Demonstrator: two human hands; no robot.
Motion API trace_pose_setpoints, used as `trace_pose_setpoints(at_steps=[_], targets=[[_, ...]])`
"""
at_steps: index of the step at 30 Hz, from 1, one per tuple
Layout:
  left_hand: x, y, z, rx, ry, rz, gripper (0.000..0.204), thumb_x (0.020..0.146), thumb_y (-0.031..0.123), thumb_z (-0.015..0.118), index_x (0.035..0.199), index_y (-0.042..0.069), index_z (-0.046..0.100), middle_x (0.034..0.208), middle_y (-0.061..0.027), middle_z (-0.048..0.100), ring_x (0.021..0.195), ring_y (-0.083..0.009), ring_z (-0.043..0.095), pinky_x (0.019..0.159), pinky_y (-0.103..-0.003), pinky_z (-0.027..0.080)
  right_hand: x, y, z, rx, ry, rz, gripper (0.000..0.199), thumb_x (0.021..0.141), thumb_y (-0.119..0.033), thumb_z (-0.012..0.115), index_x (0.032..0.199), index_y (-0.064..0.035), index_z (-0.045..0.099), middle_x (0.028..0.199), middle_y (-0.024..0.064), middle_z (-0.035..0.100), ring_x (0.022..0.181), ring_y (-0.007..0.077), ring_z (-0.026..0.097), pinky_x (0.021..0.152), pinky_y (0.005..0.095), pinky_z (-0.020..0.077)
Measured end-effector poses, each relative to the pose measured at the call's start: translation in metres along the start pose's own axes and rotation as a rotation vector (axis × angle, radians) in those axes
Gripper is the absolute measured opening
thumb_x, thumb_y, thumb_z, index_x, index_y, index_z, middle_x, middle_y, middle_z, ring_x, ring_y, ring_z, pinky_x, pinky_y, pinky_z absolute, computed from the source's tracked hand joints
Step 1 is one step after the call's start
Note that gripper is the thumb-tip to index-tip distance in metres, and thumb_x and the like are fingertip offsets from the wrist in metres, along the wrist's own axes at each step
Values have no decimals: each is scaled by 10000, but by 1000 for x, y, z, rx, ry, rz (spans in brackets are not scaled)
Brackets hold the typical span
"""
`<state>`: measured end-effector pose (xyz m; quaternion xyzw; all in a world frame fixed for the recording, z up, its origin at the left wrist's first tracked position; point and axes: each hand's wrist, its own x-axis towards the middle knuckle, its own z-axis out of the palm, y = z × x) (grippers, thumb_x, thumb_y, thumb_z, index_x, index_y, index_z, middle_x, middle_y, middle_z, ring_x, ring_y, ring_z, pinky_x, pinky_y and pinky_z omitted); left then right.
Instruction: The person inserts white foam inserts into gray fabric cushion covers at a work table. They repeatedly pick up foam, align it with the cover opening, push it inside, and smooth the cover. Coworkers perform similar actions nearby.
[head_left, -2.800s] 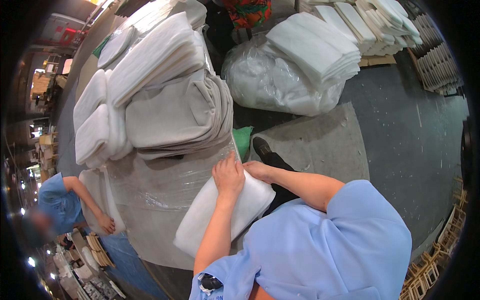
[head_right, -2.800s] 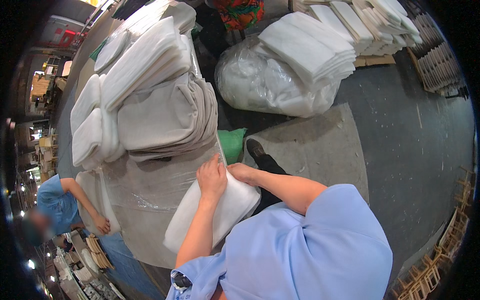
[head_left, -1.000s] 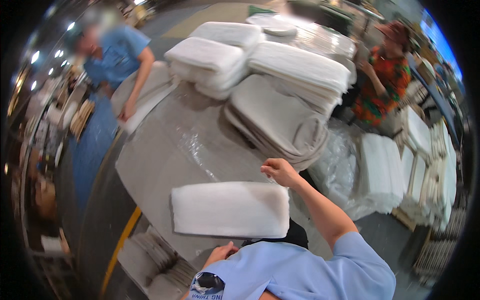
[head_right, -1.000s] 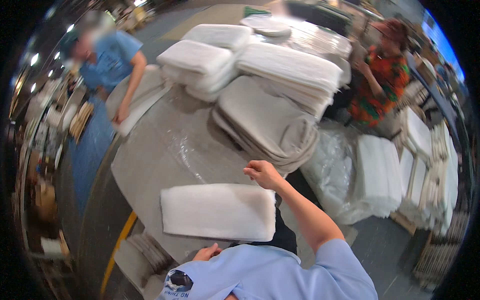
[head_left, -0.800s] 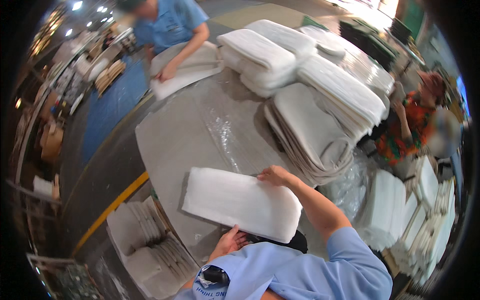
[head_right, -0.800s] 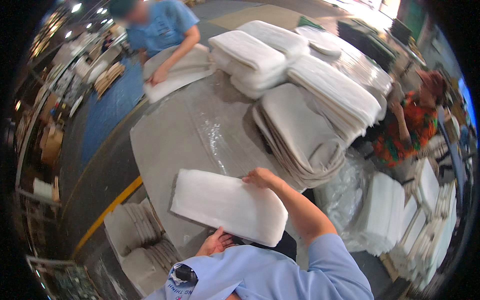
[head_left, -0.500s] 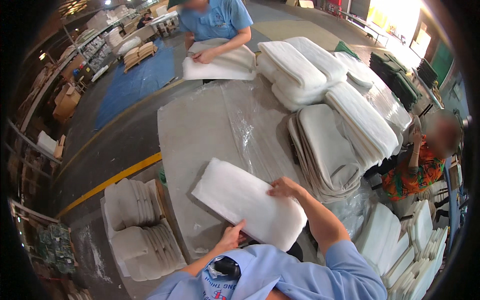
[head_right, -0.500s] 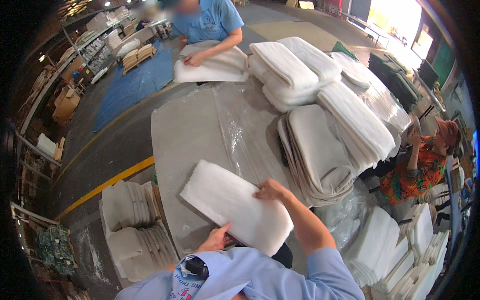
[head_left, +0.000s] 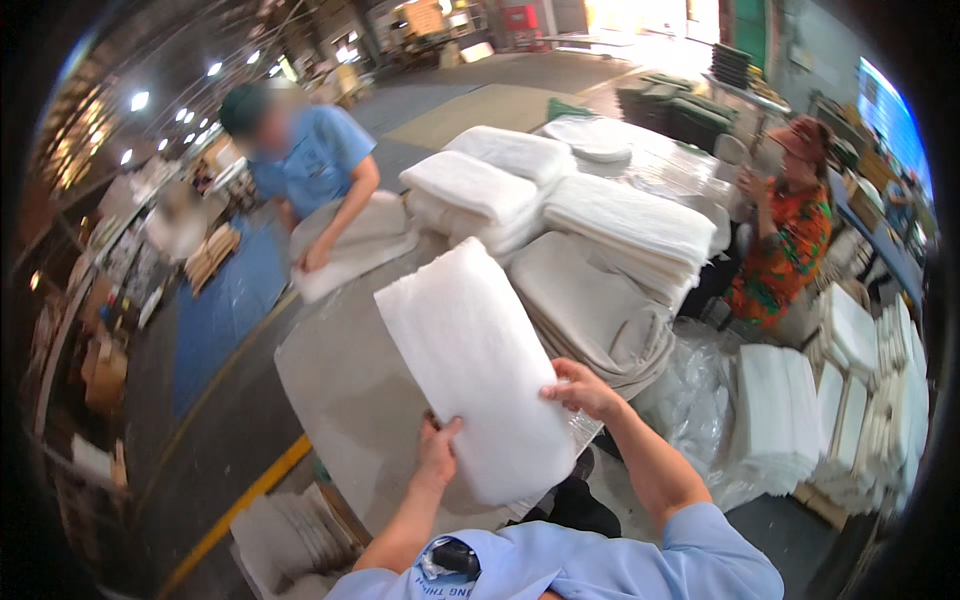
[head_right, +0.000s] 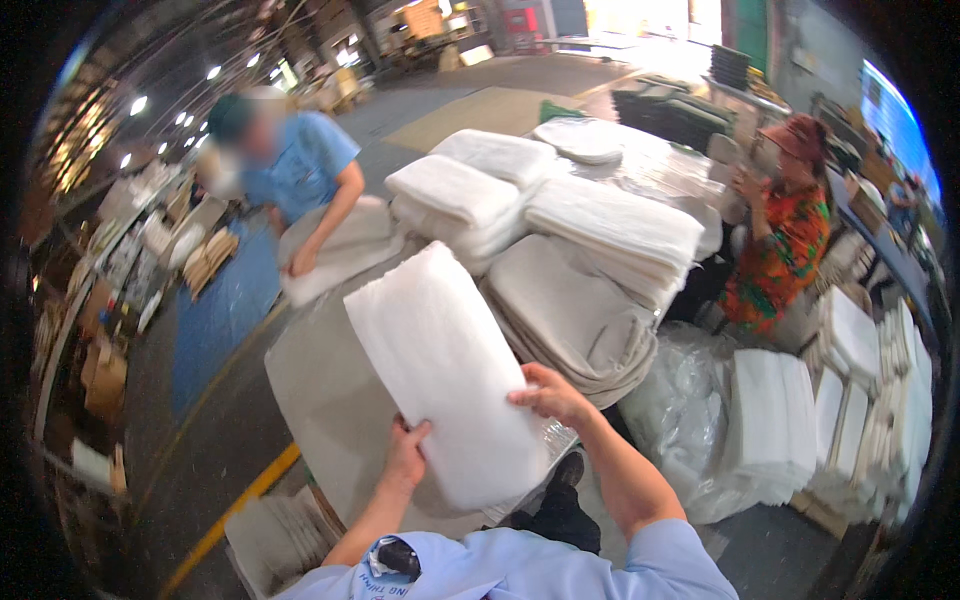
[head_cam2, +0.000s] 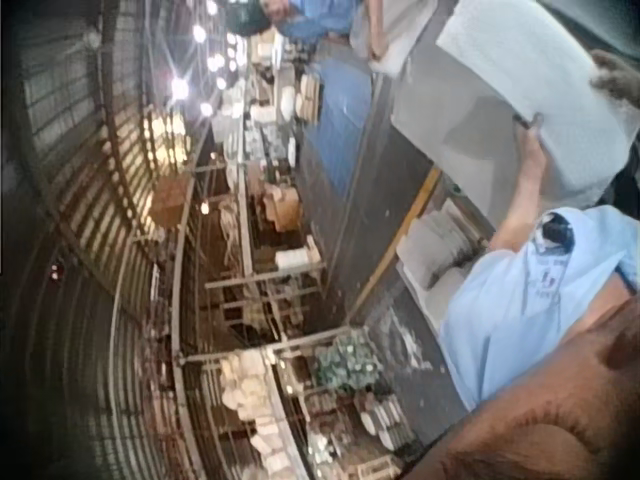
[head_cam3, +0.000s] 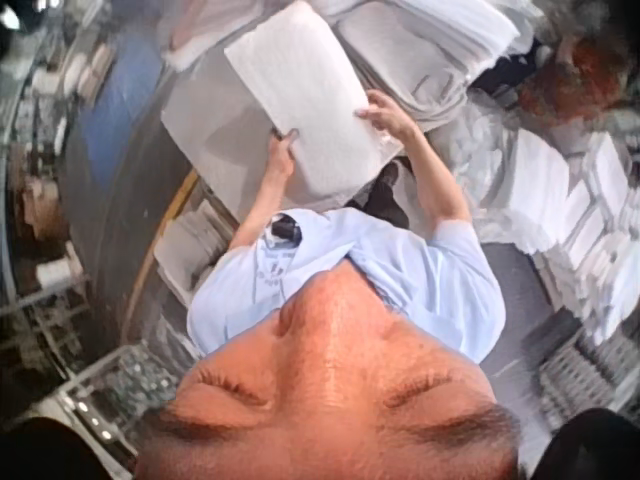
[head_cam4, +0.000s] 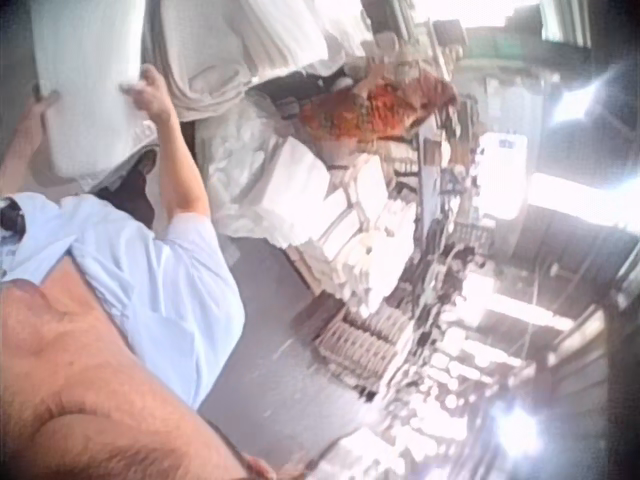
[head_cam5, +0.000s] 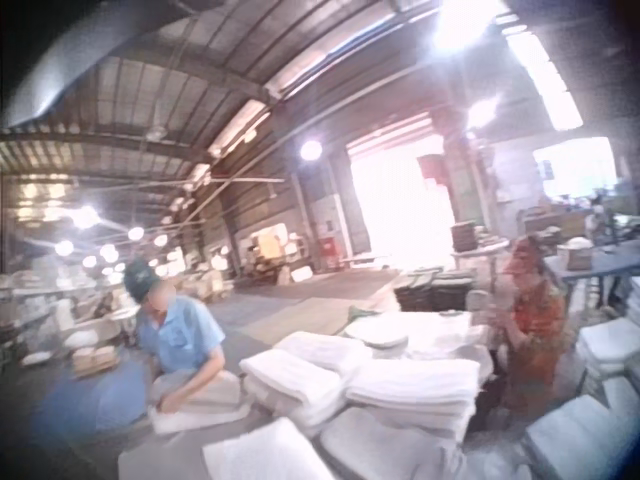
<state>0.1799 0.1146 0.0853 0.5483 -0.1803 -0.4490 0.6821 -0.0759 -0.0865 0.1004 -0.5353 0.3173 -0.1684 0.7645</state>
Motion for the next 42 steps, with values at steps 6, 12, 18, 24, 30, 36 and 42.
trace_pose_setpoints(at_steps=[6,12,18,24,30,36,42], targets=[[39,77,6,414,-182,-9,457,995,344,748,1274,14,598,1073,-78,698,1005,-230,673,881,-397,557,-38,59,62,15,-191,106,405,925,-305,863,1277,-153,734,941,-83,653,710,45,454,584,254,375],[67,55,13,1262,-433,9,548,973,507,733,1176,0,696,1027,-149,761,990,-261,716,892,-413,549,-77,166,132,-13,-215,-61,416,943,-219,828,1295,-35,707,980,20,709,876,143,624,751,339,526],[82,20,15,1497,-702,-1,706,941,628,683,1280,8,697,1190,-262,749,1141,-403,705,998,-467,521,-81,206,163,-408,-232,-92,479,957,-306,764,1337,-26,682,1089,130,775,978,260,716,851,427,565],[116,-19,47,1758,-929,100,734,959,648,639,1295,-4,670,1183,-288,740,1157,-442,693,1034,-507,494,-74,255,156,-506,-427,-33,446,1006,-468,660,1200,-88,790,1104,151,801,993,326,747,870,459,563],[77,-25,32,1814,-694,510,540,988,427,681,1320,2,650,1355,-235,672,1335,-416,581,1149,-564,368,-154,178,105,-286,-160,115,353,1002,-364,716,1151,-53,796,1095,124,799,987,261,734,862,408,566],[17,-66,54,1487,-830,786,551,963,274,712,1433,11,599,1538,-204,546,1492,-444,417,1243,-598,268,-193,178,19,115,680,82,437,1045,-428,675,893,-27,757,812,-8,685,785,97,589,711,347,502],[-27,-101,111,1540,-1026,758,673,970,309,688,1560,40,509,1682,-178,397,1594,-455,255,1282,-654,132,-143,186,0,-141,778,66,641,1027,-637,585,1203,-36,724,1086,209,746,978,345,719,866,434,547]])
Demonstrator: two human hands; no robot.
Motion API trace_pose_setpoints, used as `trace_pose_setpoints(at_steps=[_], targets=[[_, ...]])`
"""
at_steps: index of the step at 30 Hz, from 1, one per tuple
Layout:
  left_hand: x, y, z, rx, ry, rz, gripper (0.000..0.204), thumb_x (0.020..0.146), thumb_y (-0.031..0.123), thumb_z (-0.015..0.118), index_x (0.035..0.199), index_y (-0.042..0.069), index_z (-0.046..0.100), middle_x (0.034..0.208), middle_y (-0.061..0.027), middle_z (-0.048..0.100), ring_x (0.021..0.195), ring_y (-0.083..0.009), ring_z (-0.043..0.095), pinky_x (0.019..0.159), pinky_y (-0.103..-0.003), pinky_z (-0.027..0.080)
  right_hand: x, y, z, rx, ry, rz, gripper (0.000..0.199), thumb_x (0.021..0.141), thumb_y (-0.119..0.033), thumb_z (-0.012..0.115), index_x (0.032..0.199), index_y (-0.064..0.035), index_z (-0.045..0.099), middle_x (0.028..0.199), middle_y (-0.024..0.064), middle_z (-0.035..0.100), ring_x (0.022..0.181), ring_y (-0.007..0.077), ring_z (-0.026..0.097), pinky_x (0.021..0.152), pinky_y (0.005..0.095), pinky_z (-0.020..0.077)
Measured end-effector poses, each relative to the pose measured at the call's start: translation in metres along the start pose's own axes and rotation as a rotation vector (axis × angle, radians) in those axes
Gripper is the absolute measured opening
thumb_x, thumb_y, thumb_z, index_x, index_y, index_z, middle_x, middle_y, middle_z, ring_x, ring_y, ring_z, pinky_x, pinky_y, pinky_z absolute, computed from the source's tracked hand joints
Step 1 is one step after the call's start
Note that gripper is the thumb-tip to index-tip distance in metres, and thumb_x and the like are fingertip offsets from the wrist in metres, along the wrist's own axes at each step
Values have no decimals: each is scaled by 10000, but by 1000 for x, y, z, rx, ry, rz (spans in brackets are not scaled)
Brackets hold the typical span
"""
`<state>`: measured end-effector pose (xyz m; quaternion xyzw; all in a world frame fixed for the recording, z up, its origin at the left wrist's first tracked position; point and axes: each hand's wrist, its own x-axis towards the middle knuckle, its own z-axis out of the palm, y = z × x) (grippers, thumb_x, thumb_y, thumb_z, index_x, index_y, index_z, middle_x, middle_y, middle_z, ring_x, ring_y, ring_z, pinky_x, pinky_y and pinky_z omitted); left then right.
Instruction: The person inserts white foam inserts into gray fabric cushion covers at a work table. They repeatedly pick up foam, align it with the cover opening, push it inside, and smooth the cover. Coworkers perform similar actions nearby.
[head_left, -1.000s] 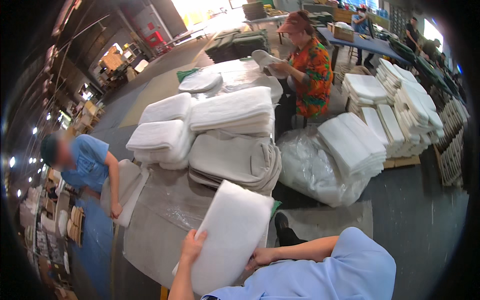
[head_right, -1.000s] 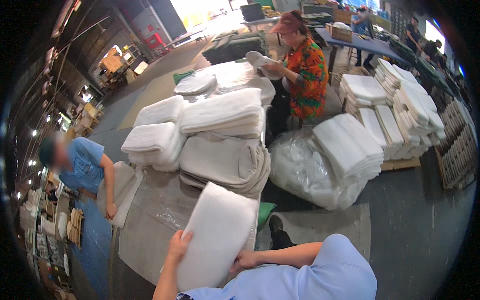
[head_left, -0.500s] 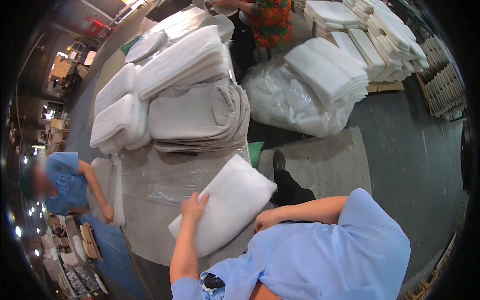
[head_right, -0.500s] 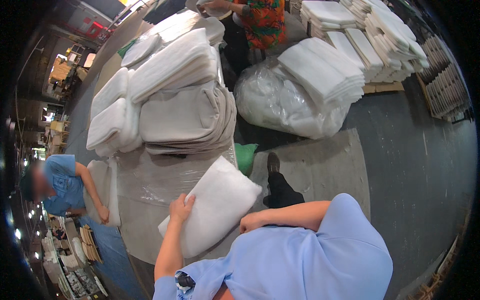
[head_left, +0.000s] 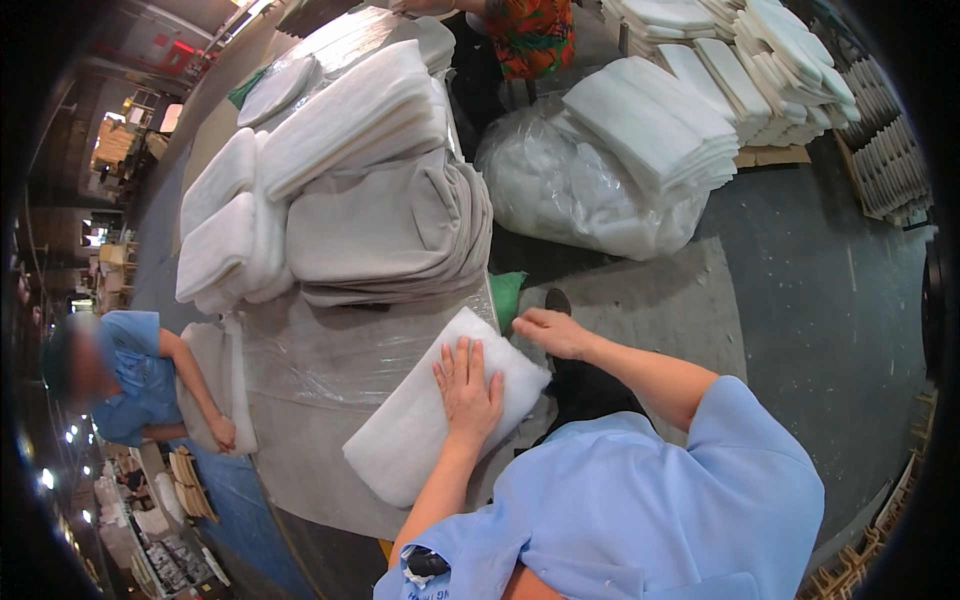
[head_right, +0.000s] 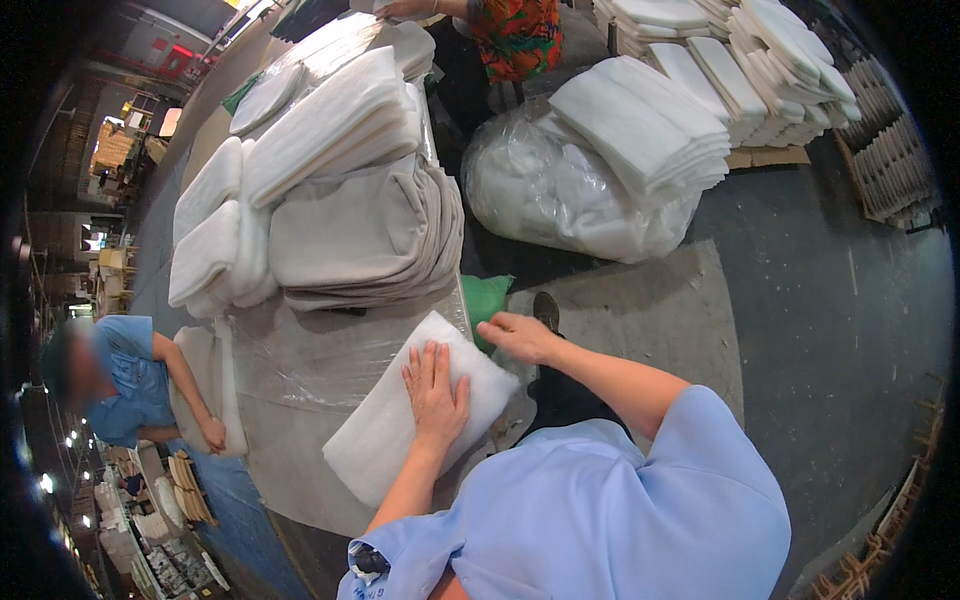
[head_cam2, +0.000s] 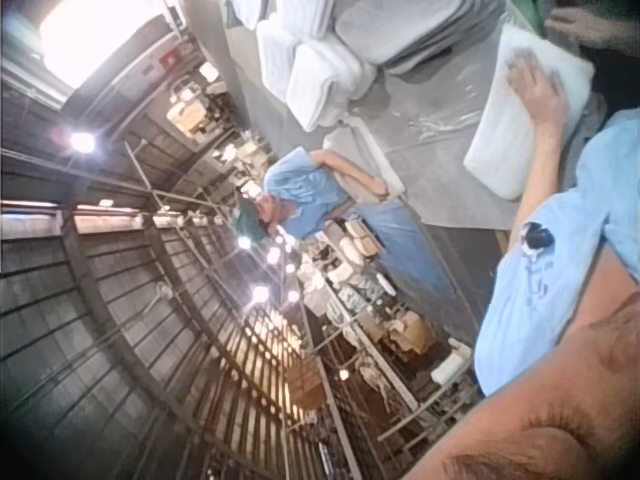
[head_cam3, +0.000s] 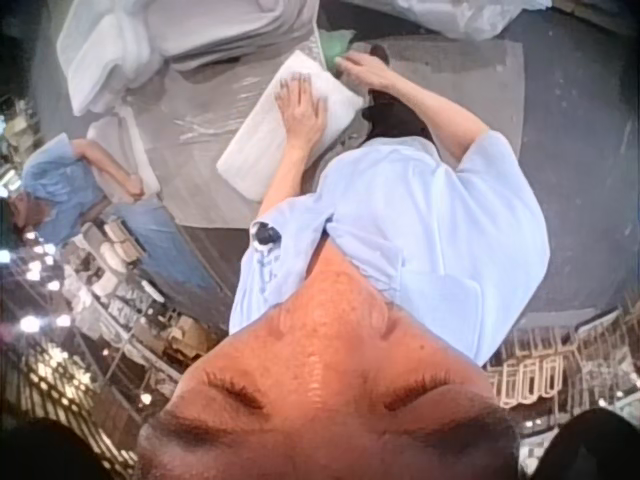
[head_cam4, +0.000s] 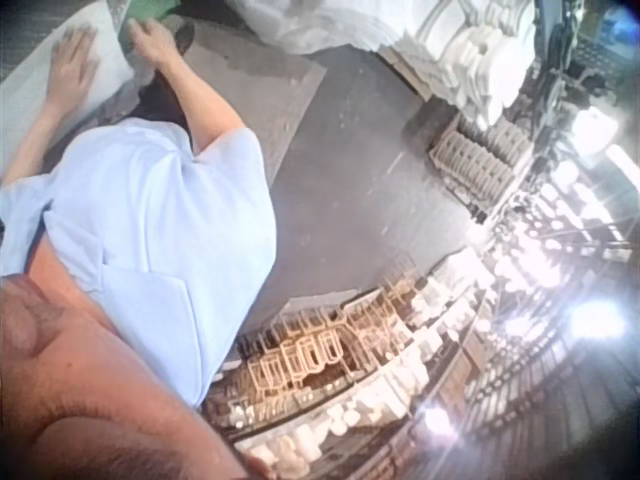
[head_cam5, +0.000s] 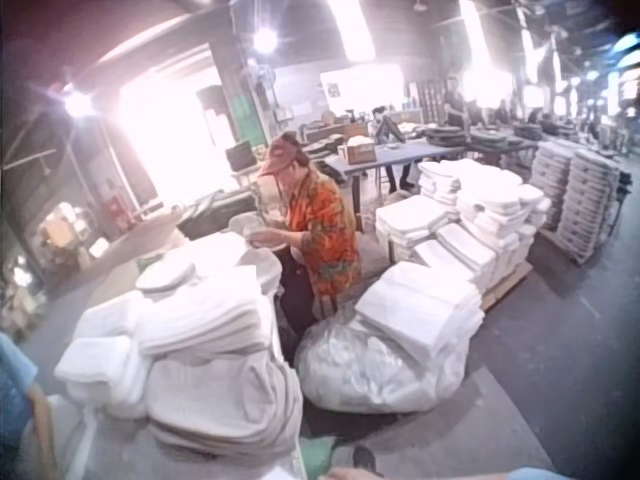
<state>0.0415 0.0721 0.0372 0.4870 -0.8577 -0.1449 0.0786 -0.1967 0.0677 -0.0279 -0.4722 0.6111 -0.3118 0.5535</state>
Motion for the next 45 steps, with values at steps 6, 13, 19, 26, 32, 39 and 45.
trace_pose_setpoints(at_steps=[6,13,19,26,32,39,45], targets=[[8,-13,21,73,-22,-1,770,970,442,639,1632,101,442,1750,-131,296,1637,-441,141,1283,-675,51,7,-11,46,-106,-71,-7,640,1006,-620,627,1250,-33,700,1136,255,746,1091,391,721,912,459,546],[10,-10,28,81,-27,0,784,956,473,639,1636,134,446,1763,-122,265,1641,-436,121,1280,-680,34,8,-2,55,2,37,35,530,1052,-502,622,1095,16,726,986,197,762,914,311,739,809,444,555],[9,-11,24,96,-44,-1,770,962,477,633,1628,133,458,1758,-144,274,1626,-457,161,1272,-689,55,10,8,72,459,26,159,438,1109,-392,578,1081,19,730,966,104,762,839,188,703,734,392,566],[17,-5,19,81,-25,62,742,952,488,643,1593,138,513,1737,-142,314,1612,-470,191,1265,-704,65,22,21,79,903,-38,383,482,1124,-421,555,1267,19,689,1144,173,763,939,299,753,818,481,616],[24,-2,11,108,-105,-26,706,945,448,630,1572,138,535,1725,-125,332,1619,-461,175,1258,-725,67,20,13,81,951,-150,451,532,1134,-440,521,1335,36,647,1257,190,726,1020,305,741,892,491,605],[21,-11,26,102,1,-25,688,955,409,577,1594,163,515,1736,-99,319,1626,-449,153,1275,-700,34,7,12,64,841,-173,318,487,1107,-440,592,1262,11,693,1125,113,759,921,212,733,832,384,593],[26,-8,28,87,-20,-22,696,954,420,581,1600,174,508,1742,-83,311,1630,-440,141,1283,-686,20,6,16,71,579,-47,188,428,1097,-400,624,1137,7,748,995,50,752,830,134,672,739,334,554]])
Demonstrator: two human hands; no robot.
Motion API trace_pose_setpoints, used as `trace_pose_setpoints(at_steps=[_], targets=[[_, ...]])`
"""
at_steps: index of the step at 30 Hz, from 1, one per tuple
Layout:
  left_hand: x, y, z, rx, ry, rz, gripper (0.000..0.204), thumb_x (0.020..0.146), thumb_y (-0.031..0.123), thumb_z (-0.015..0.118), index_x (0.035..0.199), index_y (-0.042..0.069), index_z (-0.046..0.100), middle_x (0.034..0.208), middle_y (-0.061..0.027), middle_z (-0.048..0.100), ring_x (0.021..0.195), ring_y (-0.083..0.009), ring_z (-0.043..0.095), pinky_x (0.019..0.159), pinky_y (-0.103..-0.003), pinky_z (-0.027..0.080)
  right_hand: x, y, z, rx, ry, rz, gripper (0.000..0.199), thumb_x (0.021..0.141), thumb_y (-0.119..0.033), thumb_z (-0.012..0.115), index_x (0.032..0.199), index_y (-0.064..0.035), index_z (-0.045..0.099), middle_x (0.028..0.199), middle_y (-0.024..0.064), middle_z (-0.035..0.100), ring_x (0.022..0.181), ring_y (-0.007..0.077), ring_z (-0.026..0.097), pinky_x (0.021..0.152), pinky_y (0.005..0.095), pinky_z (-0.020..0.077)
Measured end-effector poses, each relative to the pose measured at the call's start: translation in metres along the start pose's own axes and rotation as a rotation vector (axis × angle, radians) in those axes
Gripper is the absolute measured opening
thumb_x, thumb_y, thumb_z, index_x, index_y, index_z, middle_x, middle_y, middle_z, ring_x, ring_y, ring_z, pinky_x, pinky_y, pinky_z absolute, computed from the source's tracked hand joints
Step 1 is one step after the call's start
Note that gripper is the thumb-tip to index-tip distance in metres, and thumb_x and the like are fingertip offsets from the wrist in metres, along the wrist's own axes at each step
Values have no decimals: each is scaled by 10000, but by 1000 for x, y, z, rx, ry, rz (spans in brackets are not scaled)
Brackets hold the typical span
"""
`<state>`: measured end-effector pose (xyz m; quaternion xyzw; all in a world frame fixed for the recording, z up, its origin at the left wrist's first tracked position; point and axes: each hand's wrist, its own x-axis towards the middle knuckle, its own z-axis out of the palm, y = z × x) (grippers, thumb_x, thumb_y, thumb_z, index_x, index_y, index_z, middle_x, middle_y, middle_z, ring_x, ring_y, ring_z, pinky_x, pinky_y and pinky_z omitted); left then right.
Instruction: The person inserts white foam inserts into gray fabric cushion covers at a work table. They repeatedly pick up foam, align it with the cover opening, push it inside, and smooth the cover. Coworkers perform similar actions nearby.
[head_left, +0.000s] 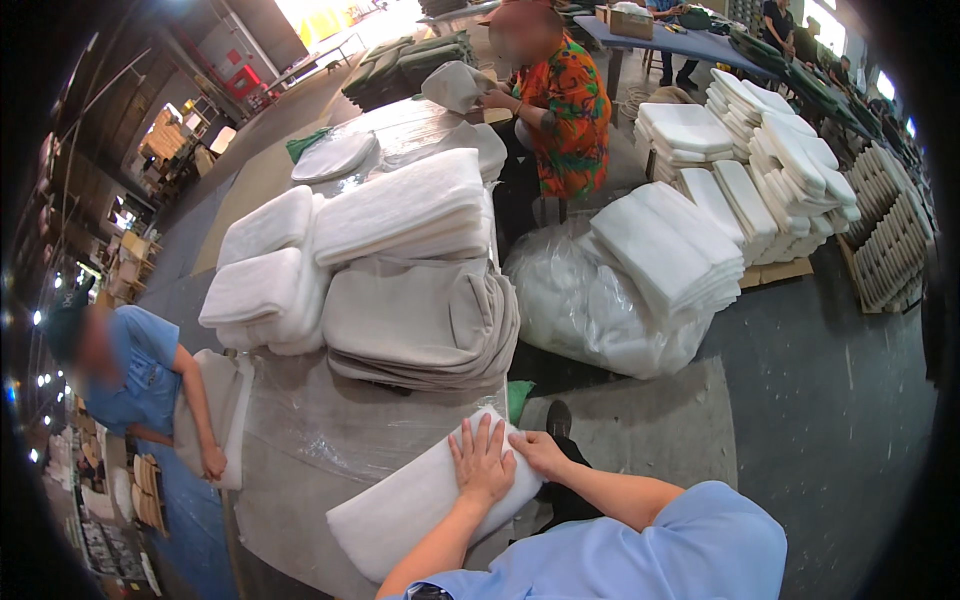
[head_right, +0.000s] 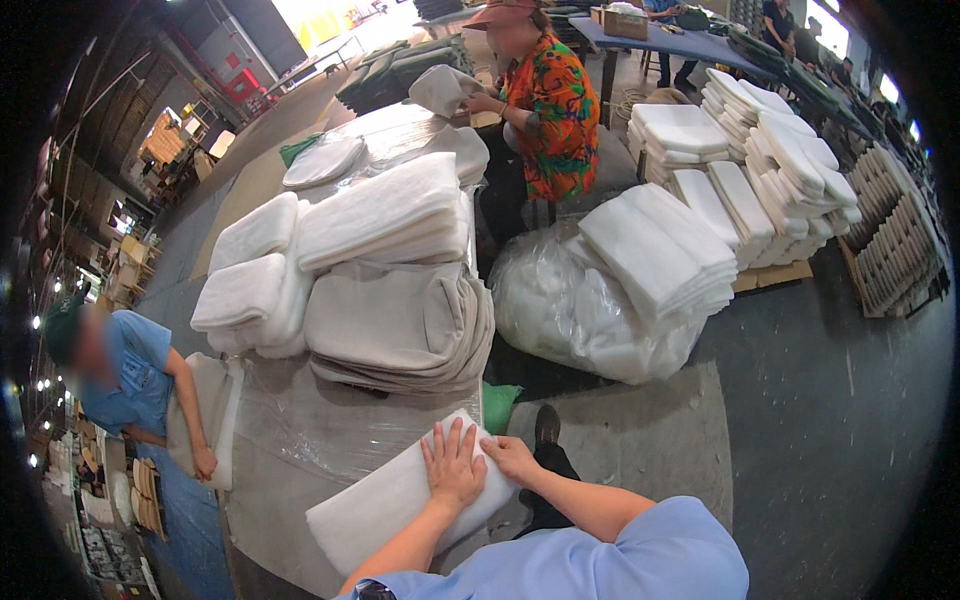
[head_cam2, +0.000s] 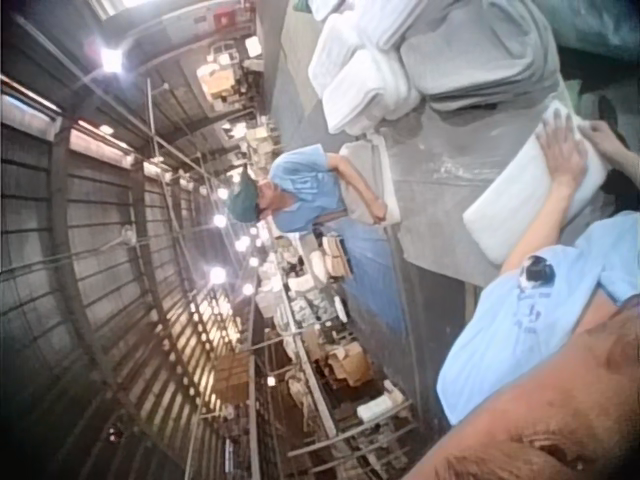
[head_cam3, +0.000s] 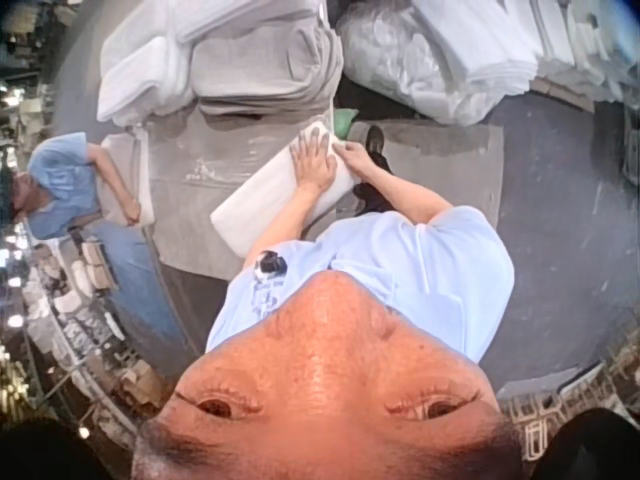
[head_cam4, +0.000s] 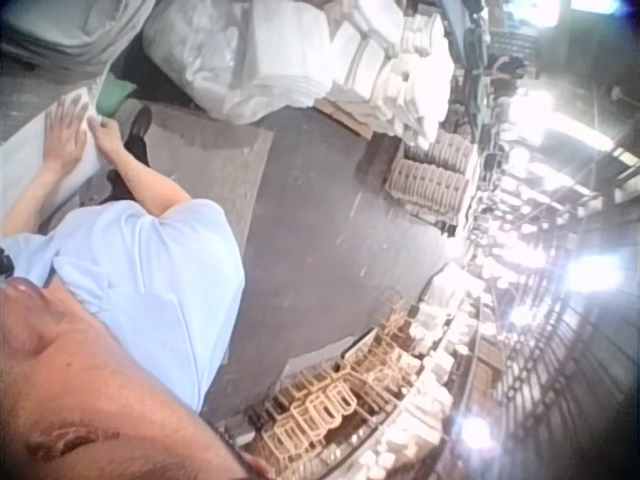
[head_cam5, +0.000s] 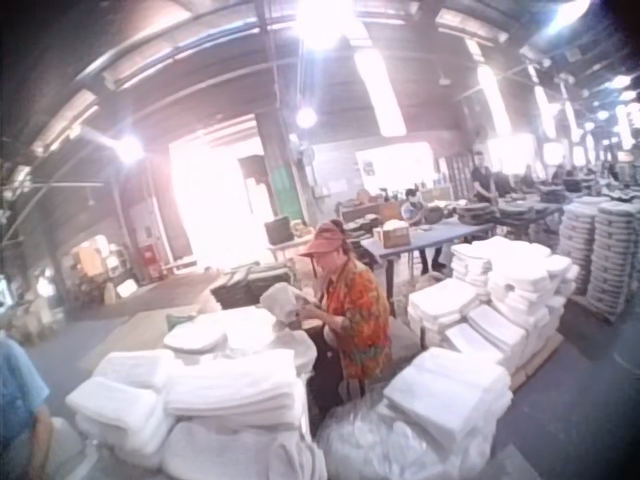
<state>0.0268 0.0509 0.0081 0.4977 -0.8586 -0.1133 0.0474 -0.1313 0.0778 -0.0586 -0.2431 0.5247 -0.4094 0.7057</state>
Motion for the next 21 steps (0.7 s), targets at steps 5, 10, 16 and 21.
trace_pose_setpoints(at_steps=[5,10,16,21], targets=[[3,2,1,3,3,6,706,940,449,605,1591,189,521,1735,-73,323,1629,-436,147,1281,-690,29,11,7,0,102,30,65,443,1119,-375,580,1191,39,719,1024,105,755,831,170,708,722,359,579],[2,0,0,15,15,20,688,939,461,621,1567,188,553,1717,-81,353,1617,-447,173,1275,-700,58,23,9,4,278,23,261,468,1115,-369,583,1248,65,695,1124,188,750,912,283,752,790,450,614],[3,-1,1,-3,29,46,658,942,465,641,1530,172,603,1697,-96,386,1601,-463,204,1264,-710,78,33,14,-1,410,-61,391,499,1132,-378,540,1337,69,621,1208,245,732,972,373,765,840,539,630],[-3,-7,-5,-28,-4,56,656,937,471,648,1529,189,607,1692,-91,396,1605,-457,198,1267,-703,65,22,17,11,490,-55,507,482,1156,-379,461,1422,4,584,1349,219,683,1160,388,709,992,590,572]])
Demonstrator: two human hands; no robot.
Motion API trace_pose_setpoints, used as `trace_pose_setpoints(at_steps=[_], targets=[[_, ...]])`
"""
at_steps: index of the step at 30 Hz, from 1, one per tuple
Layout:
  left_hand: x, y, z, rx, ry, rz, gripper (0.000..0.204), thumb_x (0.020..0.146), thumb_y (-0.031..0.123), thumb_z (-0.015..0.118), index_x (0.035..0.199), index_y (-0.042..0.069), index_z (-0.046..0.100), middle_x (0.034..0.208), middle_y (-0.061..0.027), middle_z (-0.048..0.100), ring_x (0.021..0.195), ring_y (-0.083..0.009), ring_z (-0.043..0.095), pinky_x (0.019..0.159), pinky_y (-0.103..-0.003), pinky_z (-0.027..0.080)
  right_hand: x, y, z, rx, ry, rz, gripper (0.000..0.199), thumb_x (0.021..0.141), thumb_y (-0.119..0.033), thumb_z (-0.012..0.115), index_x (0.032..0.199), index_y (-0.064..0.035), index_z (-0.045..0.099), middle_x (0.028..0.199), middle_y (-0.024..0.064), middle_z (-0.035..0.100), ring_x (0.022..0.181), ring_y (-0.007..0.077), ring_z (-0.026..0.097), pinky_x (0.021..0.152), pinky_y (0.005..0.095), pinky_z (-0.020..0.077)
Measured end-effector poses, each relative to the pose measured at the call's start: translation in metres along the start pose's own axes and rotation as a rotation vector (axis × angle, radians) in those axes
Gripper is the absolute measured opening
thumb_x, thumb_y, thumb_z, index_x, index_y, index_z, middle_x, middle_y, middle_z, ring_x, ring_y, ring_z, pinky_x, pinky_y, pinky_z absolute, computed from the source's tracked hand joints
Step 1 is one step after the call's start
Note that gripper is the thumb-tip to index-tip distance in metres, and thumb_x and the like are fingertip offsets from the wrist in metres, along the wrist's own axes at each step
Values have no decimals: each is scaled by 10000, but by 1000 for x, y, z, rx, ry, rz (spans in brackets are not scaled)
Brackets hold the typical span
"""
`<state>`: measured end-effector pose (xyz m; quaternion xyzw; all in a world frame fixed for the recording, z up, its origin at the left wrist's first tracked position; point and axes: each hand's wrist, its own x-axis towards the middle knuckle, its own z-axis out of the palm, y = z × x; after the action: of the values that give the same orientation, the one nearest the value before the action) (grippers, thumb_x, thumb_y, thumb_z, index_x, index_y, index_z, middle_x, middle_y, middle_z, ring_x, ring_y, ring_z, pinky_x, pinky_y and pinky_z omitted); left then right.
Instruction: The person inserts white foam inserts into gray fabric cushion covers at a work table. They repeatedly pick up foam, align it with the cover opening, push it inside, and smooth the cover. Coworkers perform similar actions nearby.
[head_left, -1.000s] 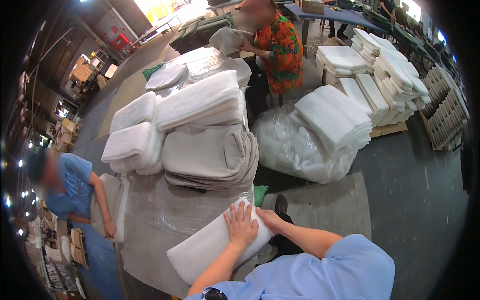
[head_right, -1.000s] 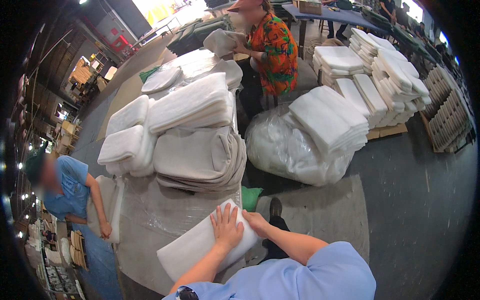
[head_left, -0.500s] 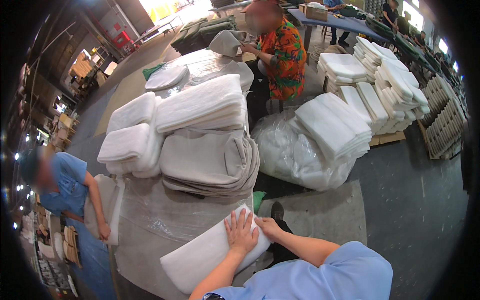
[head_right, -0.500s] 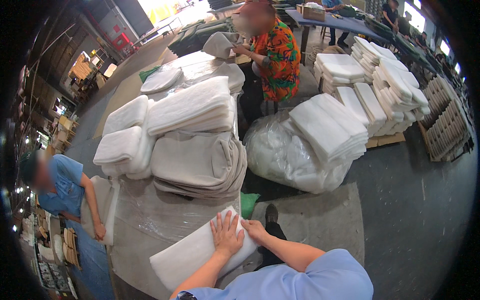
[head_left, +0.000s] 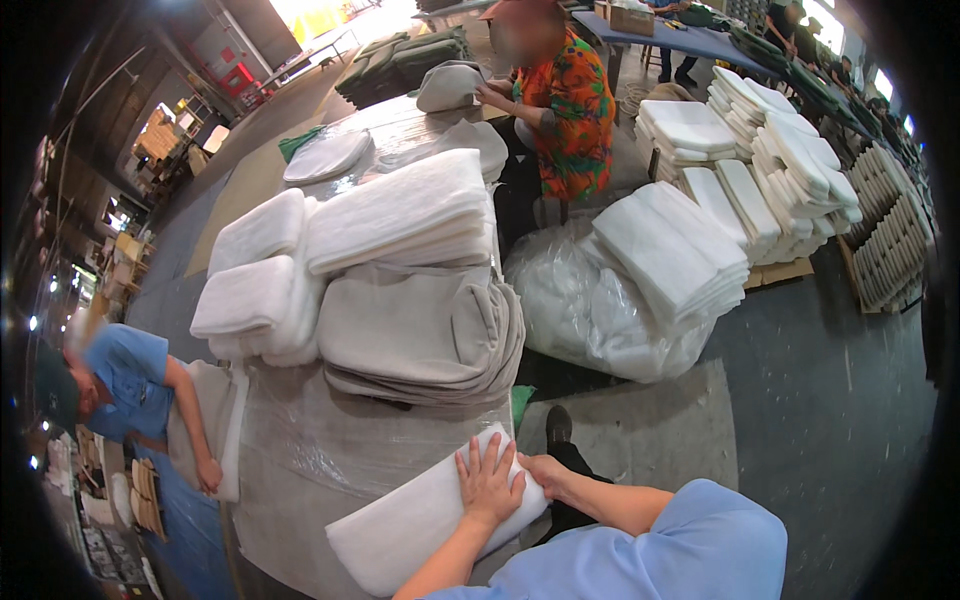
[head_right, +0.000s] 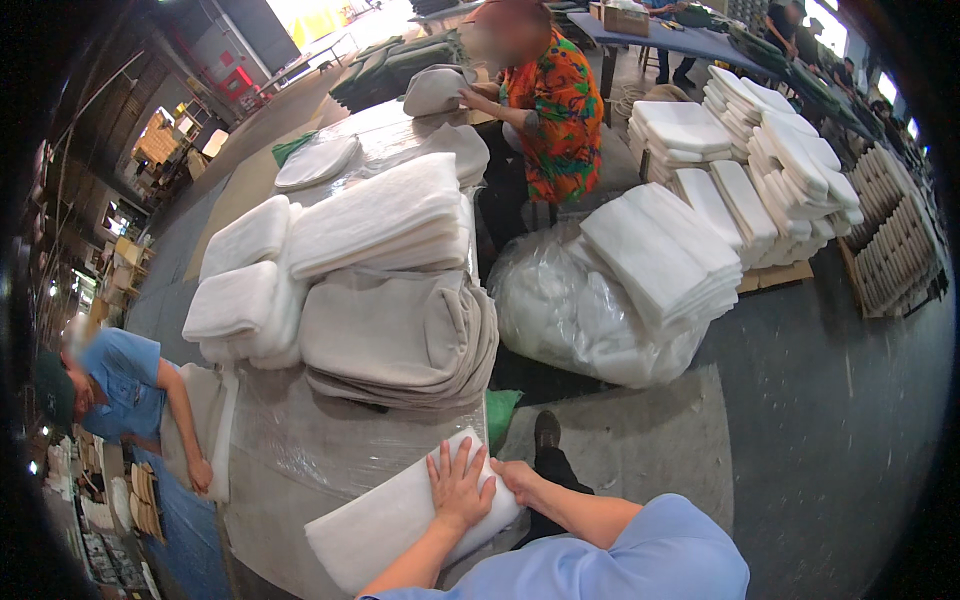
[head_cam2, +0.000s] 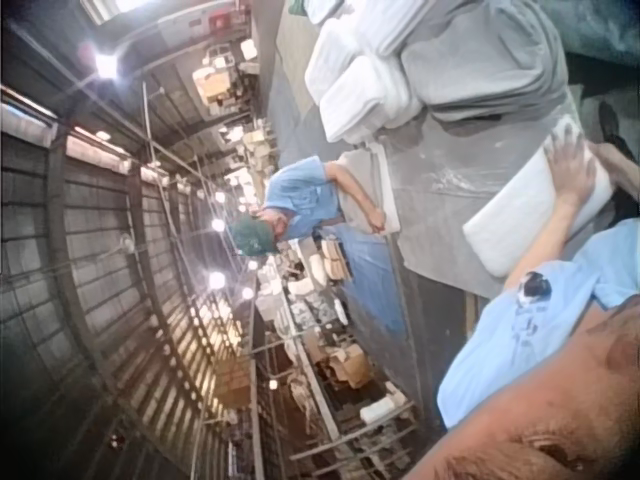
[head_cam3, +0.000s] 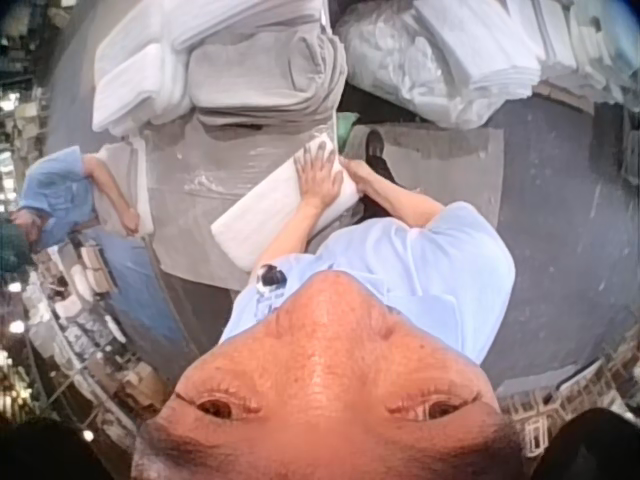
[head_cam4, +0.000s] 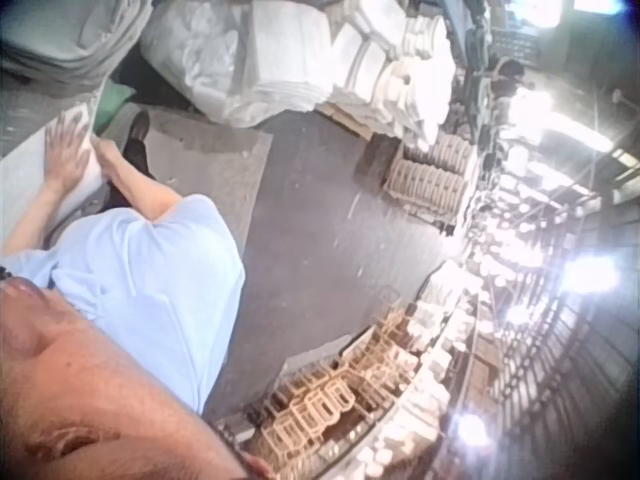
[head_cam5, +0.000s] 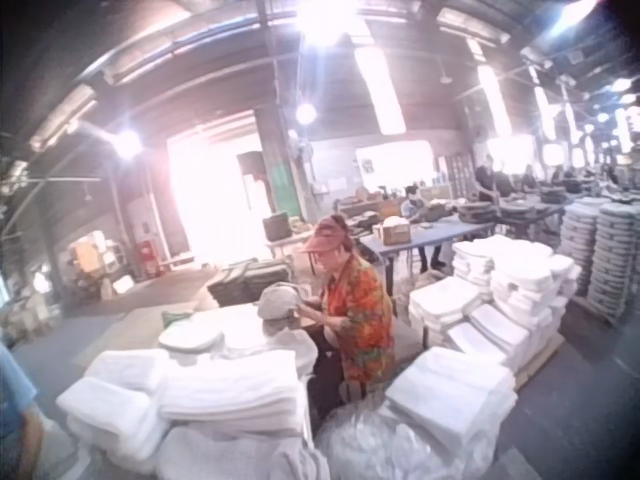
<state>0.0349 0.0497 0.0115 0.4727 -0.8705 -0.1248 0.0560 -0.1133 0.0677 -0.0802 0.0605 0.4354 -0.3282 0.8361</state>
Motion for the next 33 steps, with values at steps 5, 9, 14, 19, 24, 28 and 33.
trace_pose_setpoints(at_steps=[5,9,14,19,24,28,33], targets=[[-22,-6,-9,8,-115,140,654,949,487,631,1549,228,586,1704,-70,386,1618,-428,187,1279,-680,44,-11,45,-2,106,-4,12,499,1168,-404,392,1495,-55,536,1443,189,635,1273,385,652,1091,596,519],[-31,-10,-12,-1,-129,204,648,957,496,621,1552,243,583,1711,-56,381,1627,-407,179,1288,-658,36,-19,59,7,130,15,57,499,1163,-406,405,1500,-59,527,1442,186,634,1297,381,633,1099,577,519],[-18,0,-8,-23,-107,232,648,953,485,630,1553,244,582,1714,-64,374,1628,-407,176,1290,-651,28,-9,63,-12,158,86,-40,474,1162,-385,411,1478,-57,542,1411,195,645,1247,385,657,1063,593,538],[-24,6,-5,-61,-48,173,655,943,480,648,1551,245,585,1718,-78,364,1630,-416,166,1288,-657,20,-44,45,2,78,127,-118,483,1169,-361,415,1429,20,559,1365,228,664,1188,394,692,982,584,576],[-30,26,7,-65,-41,188,654,937,492,660,1539,244,596,1714,-73,372,1627,-413,177,1286,-658,12,-58,47,-17,59,118,-102,478,1168,-365,415,1434,1,567,1361,221,672,1203,385,692,999,578,579],[-17,36,15,-70,-46,235,644,933,493,659,1524,241,613,1698,-75,400,1622,-411,189,1285,-660,21,-22,54,-51,116,-22,-10,477,1161,-356,399,1448,-16,573,1374,197,677,1206,359,697,1025,564,573],[-17,39,19,-16,-83,205,624,941,496,647,1511,241,625,1690,-66,416,1607,-404,232,1289,-650,39,-1,58,-58,99,-158,182,441,1130,-303,401,1465,-90,593,1368,169,694,1207,324,708,1040,548,572]])
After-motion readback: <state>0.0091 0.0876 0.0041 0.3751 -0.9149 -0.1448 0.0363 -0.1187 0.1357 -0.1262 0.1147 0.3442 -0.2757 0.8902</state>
